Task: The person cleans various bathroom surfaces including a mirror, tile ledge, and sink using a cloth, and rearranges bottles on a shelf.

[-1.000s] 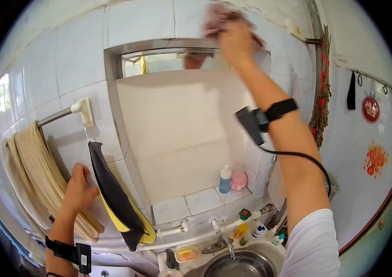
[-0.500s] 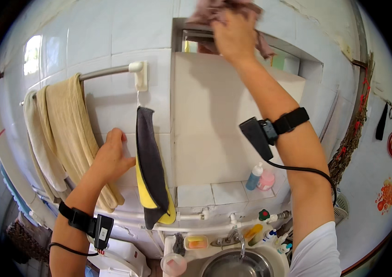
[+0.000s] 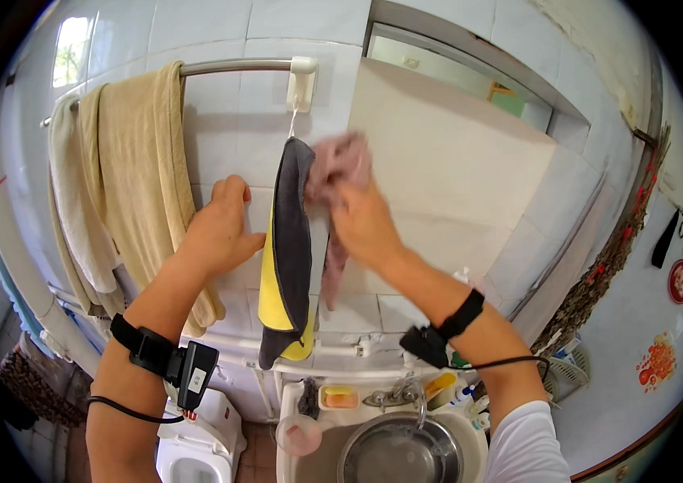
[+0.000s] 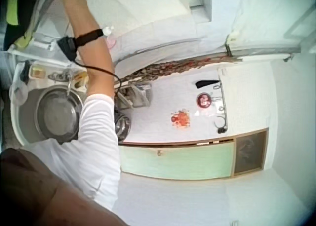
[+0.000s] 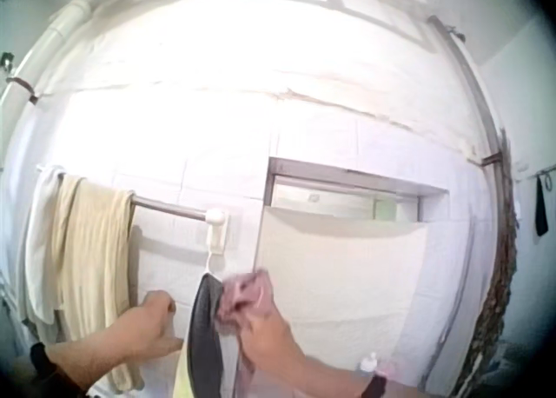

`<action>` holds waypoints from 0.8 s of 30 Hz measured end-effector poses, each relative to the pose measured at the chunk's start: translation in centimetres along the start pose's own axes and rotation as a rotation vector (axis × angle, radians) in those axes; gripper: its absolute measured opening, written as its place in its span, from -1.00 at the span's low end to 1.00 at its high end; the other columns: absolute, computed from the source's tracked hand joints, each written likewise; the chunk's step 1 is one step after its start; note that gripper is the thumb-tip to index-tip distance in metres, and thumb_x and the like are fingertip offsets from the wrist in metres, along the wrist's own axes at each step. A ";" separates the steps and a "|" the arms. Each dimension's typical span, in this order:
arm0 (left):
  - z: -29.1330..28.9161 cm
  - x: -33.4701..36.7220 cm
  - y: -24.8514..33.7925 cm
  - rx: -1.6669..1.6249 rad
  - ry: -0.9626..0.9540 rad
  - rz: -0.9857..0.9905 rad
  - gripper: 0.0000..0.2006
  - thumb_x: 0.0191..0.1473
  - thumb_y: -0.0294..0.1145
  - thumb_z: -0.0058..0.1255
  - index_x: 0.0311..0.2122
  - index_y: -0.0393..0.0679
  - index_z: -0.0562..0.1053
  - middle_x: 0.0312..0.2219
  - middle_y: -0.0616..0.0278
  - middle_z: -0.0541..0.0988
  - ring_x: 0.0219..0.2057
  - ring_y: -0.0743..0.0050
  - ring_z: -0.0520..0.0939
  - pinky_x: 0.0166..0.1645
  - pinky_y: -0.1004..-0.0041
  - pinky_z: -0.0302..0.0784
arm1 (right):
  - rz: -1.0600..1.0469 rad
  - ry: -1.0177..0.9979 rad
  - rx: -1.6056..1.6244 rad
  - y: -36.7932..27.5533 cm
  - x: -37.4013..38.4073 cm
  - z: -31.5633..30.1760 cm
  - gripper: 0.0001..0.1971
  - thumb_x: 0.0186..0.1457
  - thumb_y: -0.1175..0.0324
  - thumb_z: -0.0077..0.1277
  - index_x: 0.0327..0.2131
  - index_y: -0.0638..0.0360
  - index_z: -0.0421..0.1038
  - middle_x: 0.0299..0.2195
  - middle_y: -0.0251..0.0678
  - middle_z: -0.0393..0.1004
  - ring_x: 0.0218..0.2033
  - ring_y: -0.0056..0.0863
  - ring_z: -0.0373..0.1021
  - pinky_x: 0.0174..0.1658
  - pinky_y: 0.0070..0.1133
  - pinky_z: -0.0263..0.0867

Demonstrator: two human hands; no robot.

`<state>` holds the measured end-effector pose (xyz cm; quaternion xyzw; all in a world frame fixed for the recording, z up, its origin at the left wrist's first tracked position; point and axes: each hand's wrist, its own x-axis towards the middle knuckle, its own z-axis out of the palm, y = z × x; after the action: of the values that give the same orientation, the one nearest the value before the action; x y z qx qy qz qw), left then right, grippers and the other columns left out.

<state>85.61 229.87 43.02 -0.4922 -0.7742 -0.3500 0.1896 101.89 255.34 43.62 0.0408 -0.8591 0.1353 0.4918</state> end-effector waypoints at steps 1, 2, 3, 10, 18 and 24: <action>0.5 0.0 -0.2 0.006 0.002 0.031 -0.31 0.12 -0.29 0.58 0.18 -0.18 0.32 0.13 -0.26 0.54 0.03 -0.56 0.70 0.12 -0.16 0.68 | 0.073 0.016 -0.036 -0.4 2.0 -0.7 -0.65 0.51 0.36 0.14 0.26 0.22 0.64 0.30 0.25 0.59 0.31 0.29 0.53 0.40 -0.12 0.47; 0.1 -0.3 -0.5 0.023 0.002 0.040 -0.31 0.12 -0.30 0.58 0.19 -0.17 0.32 0.13 -0.26 0.54 0.03 -0.56 0.70 0.12 -0.16 0.68 | 0.101 0.052 -0.029 -1.2 4.9 -1.1 -0.65 0.51 0.36 0.14 0.26 0.22 0.63 0.28 0.26 0.59 0.29 0.31 0.54 0.38 -0.11 0.48; 0.4 -0.3 -0.5 0.024 0.002 0.056 -0.31 0.12 -0.30 0.58 0.19 -0.17 0.32 0.13 -0.26 0.54 0.03 -0.56 0.71 0.12 -0.17 0.69 | 0.116 0.094 -0.024 -1.7 6.2 -1.6 -0.65 0.52 0.36 0.13 0.27 0.22 0.63 0.26 0.26 0.60 0.27 0.32 0.55 0.35 -0.11 0.49; 0.2 -0.4 -1.1 0.026 0.016 0.040 -0.30 0.13 -0.29 0.59 0.20 -0.17 0.32 0.11 -0.24 0.54 0.05 -0.56 0.71 0.13 -0.18 0.70 | 0.103 0.116 0.091 -0.9 -8.4 5.5 -0.65 0.56 0.38 0.11 0.30 0.22 0.56 0.11 0.30 0.66 0.13 0.40 0.62 0.18 -0.07 0.56; 0.0 0.1 0.8 0.075 -0.026 -0.005 -0.29 0.13 -0.21 0.61 0.19 -0.19 0.35 0.13 -0.24 0.55 0.06 -0.53 0.72 0.15 -0.15 0.68 | 0.318 0.241 0.290 -3.9 2.4 -1.8 -0.55 0.62 0.12 0.08 0.34 0.23 0.48 -0.01 0.31 0.71 0.03 0.42 0.65 0.06 -0.05 0.56; 0.0 0.3 1.3 0.085 -0.002 0.026 -0.29 0.12 -0.20 0.62 0.18 -0.20 0.35 0.14 -0.22 0.57 0.08 -0.51 0.71 0.16 -0.13 0.68 | 0.581 0.166 0.361 -2.9 -4.6 2.8 -0.46 0.61 0.07 0.14 0.42 0.24 0.52 0.06 0.13 0.77 0.11 0.01 0.69 0.21 -0.22 0.54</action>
<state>86.63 230.42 43.68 -0.4941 -0.7821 -0.3136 0.2140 102.54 251.48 38.91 -0.1305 -0.7540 0.4222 0.4860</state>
